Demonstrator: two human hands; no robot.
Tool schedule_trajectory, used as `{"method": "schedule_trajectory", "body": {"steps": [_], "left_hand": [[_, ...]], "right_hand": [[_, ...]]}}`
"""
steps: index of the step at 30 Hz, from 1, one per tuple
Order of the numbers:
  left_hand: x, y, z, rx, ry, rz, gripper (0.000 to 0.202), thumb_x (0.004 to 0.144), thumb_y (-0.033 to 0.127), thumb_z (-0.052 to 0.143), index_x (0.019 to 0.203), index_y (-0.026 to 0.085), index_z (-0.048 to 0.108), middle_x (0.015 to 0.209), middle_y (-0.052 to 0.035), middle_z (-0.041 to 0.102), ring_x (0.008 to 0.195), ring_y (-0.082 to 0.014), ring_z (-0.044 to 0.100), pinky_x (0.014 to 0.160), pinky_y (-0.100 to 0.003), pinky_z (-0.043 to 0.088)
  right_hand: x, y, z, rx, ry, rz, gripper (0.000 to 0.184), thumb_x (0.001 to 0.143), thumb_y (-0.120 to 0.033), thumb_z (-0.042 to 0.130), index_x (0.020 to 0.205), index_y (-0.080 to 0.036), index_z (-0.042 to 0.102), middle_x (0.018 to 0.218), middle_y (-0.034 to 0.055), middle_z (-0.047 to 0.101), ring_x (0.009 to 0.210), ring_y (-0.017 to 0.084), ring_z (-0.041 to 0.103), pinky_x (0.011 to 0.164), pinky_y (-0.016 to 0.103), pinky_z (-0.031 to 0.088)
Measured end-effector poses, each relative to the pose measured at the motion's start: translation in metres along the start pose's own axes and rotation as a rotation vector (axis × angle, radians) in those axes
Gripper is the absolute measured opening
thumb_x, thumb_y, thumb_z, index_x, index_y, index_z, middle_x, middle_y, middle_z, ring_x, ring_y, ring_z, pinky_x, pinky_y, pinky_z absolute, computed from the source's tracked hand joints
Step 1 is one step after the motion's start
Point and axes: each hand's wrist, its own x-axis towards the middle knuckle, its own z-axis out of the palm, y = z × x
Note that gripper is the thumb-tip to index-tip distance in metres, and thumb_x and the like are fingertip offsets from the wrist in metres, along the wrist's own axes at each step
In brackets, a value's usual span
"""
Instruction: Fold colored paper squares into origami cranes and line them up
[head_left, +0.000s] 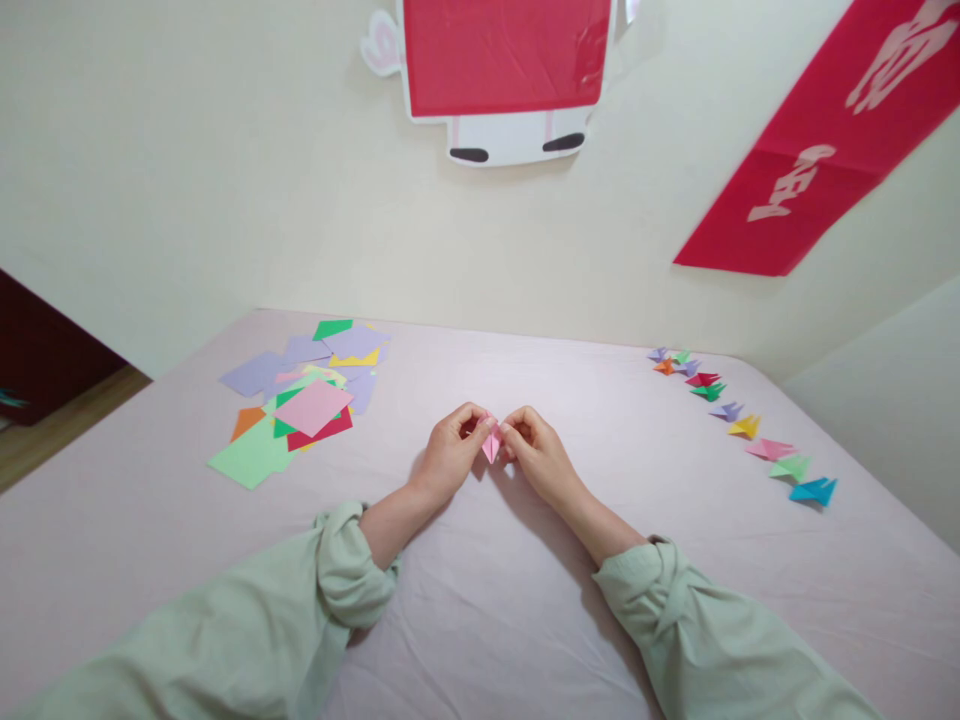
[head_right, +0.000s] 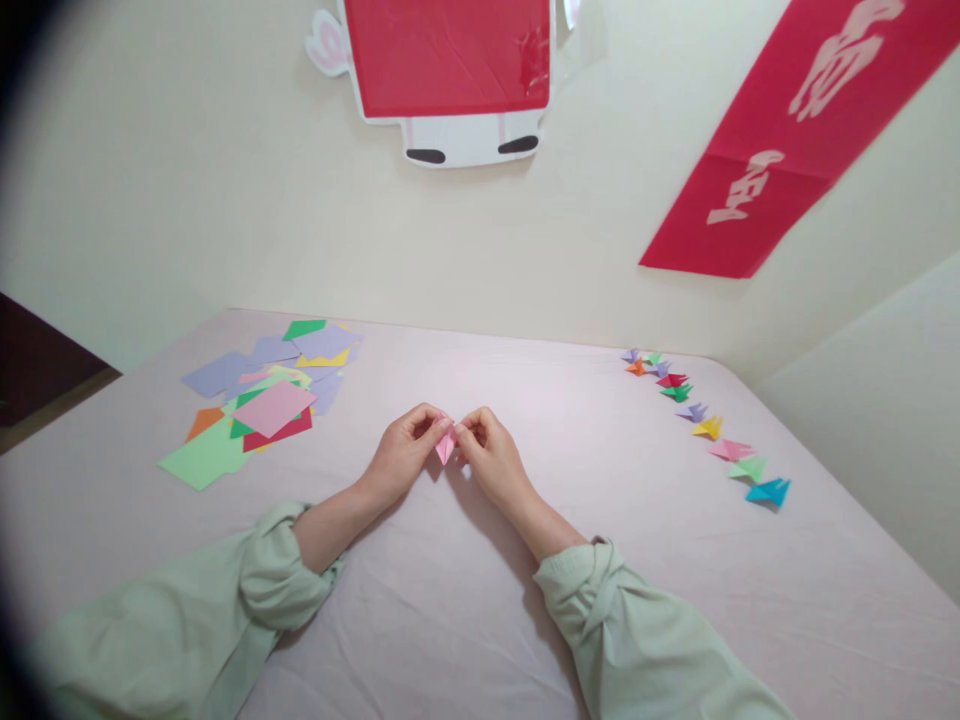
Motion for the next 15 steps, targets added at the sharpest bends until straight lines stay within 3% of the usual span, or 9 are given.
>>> {"method": "schedule_trajectory", "body": {"steps": [5,10,15], "left_hand": [[-0.002,0.005,0.002,-0.011,-0.020,-0.012,0.022,0.086,0.035,0.055,0.074,0.017,0.059,0.071,0.0011,0.059,0.068,-0.0121,0.054,0.068,-0.025,0.044],[-0.003,0.007,0.001,0.008,-0.087,-0.027,0.011,0.081,0.028,0.061,0.079,0.017,0.058,0.071,0.0028,0.058,0.064,-0.0108,0.055,0.063,-0.023,0.043],[-0.002,0.007,0.000,-0.004,-0.055,-0.049,0.017,0.081,0.031,0.060,0.073,0.017,0.059,0.068,0.0019,0.058,0.063,-0.0118,0.054,0.063,-0.024,0.042]], "right_hand": [[-0.001,0.006,0.002,-0.026,-0.035,-0.030,0.023,0.084,-0.040,0.058,0.077,-0.021,0.048,0.061,-0.0037,0.056,0.055,0.012,0.054,0.055,0.024,0.041],[0.000,0.011,0.000,-0.066,-0.038,-0.043,0.018,0.083,-0.035,0.058,0.078,-0.021,0.049,0.065,-0.0025,0.058,0.058,0.012,0.054,0.056,0.024,0.041],[-0.001,0.007,0.000,-0.062,-0.078,-0.038,0.019,0.084,-0.035,0.058,0.076,-0.020,0.049,0.063,-0.0029,0.057,0.057,0.012,0.053,0.055,0.024,0.039]]}}
